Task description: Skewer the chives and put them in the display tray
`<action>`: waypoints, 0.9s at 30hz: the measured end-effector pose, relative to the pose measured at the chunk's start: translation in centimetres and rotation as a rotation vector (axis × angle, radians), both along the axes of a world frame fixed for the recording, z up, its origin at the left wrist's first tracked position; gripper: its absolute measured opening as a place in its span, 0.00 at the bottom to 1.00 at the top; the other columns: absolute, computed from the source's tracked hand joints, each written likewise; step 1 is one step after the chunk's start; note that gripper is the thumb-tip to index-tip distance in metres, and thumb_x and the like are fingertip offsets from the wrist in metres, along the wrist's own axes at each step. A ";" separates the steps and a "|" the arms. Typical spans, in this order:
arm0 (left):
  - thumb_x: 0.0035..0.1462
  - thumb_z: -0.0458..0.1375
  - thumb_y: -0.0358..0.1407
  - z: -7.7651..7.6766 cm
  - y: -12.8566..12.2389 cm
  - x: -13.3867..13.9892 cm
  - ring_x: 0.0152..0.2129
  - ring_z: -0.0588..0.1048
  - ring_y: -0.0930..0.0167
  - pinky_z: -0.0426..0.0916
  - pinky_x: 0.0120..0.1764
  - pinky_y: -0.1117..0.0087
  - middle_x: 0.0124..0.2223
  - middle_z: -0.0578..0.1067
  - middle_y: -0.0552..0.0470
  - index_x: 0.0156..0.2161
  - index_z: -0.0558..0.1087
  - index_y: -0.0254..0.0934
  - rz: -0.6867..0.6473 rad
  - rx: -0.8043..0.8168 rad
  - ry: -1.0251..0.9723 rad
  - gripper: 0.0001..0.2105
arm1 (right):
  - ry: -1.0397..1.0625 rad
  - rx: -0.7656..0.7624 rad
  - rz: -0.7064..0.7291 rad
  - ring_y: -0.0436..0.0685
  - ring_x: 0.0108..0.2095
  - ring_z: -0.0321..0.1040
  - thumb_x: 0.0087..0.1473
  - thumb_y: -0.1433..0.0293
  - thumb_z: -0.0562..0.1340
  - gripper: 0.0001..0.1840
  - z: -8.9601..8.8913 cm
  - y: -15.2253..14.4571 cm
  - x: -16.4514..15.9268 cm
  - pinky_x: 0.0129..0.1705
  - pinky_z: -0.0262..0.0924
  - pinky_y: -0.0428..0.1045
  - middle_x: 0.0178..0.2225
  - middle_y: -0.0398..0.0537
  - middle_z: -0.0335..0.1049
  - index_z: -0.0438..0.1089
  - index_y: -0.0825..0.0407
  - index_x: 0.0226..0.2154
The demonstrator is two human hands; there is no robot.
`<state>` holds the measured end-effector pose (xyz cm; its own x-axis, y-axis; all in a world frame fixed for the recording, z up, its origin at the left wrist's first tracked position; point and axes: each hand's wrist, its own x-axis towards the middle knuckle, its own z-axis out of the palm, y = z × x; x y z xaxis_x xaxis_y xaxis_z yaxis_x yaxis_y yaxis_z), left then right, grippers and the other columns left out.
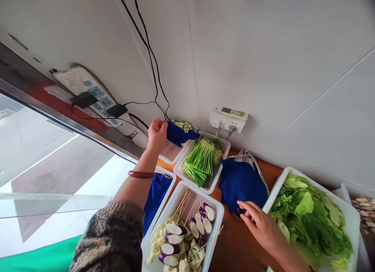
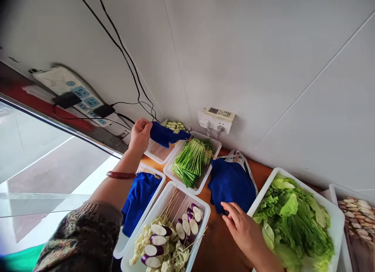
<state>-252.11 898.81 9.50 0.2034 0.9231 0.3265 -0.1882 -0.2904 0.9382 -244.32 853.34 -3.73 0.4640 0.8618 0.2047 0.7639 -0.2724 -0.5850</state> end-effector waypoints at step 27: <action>0.35 0.67 0.37 1.6 -2.3 -2.8 0.19 0.62 0.79 0.57 0.24 0.77 0.22 0.61 0.63 0.27 0.62 0.39 -0.034 -0.234 -0.224 0.17 | -0.185 0.033 0.205 0.58 0.59 0.64 0.65 0.71 0.53 0.21 4.5 19.2 4.3 0.61 0.60 0.56 0.59 0.54 0.69 0.65 0.52 0.59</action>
<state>-254.93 896.47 11.10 0.1825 0.9722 0.1467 -0.4030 -0.0622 0.9131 -240.00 872.56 0.79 0.2322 0.9253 0.2998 0.8960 -0.0835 -0.4360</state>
